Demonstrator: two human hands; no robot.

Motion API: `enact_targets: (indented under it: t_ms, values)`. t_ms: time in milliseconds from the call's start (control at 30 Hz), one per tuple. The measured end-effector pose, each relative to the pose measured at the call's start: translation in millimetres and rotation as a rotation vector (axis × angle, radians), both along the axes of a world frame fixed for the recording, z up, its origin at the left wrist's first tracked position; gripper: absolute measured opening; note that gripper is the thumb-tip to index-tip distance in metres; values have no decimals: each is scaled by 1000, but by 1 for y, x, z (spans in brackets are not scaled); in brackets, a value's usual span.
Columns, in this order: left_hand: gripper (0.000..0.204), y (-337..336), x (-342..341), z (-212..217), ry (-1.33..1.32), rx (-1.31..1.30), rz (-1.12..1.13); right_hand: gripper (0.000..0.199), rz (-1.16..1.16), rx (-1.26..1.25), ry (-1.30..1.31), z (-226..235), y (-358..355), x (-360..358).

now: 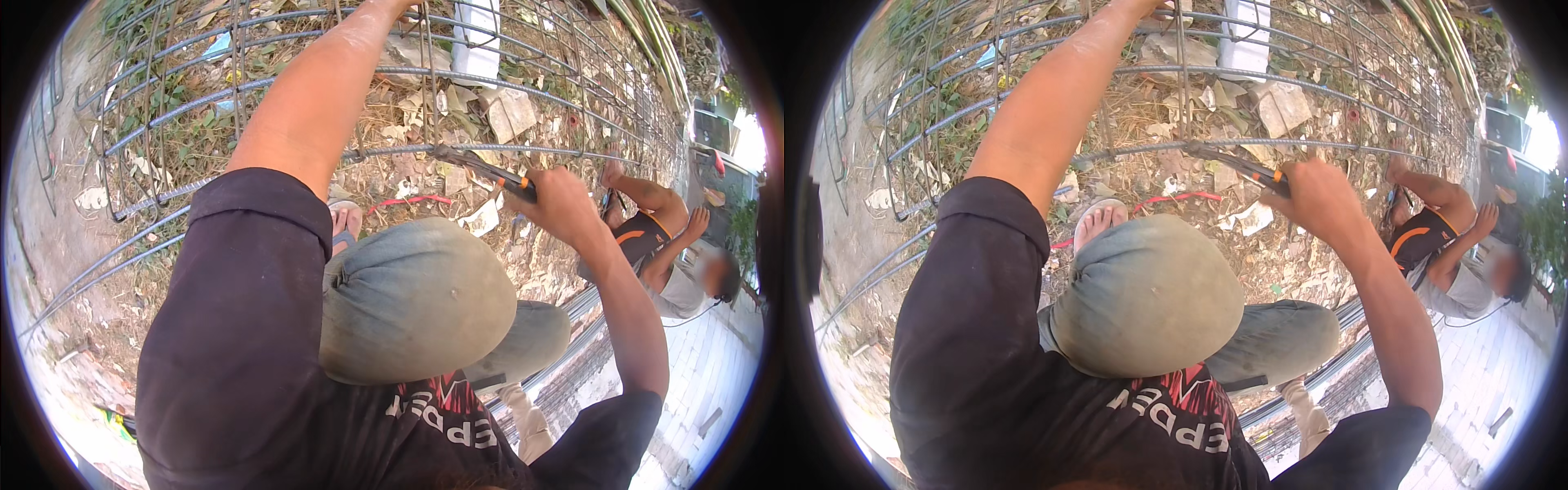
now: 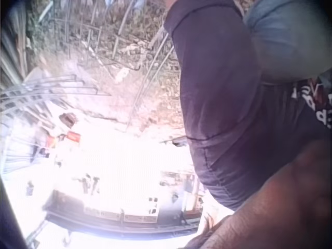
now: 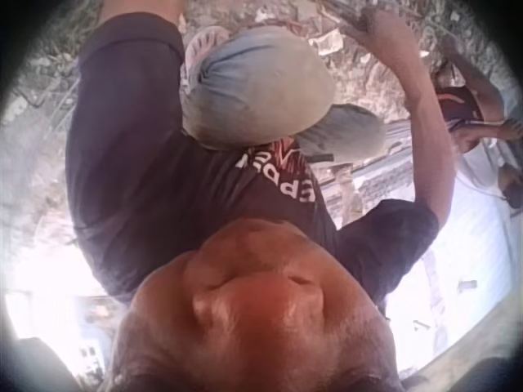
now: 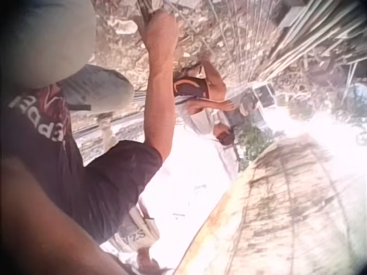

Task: The person uses pliers to twist and secure thin wire around the intersections of a rebar grid, working systematically across the structure while sitting on the ground.

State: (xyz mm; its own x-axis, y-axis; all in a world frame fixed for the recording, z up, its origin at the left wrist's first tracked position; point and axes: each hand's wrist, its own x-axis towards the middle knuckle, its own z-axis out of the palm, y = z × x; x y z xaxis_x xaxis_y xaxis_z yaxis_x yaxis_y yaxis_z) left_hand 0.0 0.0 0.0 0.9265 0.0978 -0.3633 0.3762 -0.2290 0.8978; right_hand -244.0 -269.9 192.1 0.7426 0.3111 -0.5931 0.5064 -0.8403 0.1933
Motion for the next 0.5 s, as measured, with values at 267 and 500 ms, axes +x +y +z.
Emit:
enact_targets:
  t_ms: [267,500]
  values:
    - [27,-2,3,-13,-75,30,-5,38,-10,103,-58,10,9,-30]
    - [20,-1,5,-7,26,-218,29,35,586,-21,-540,-2,14,-13]
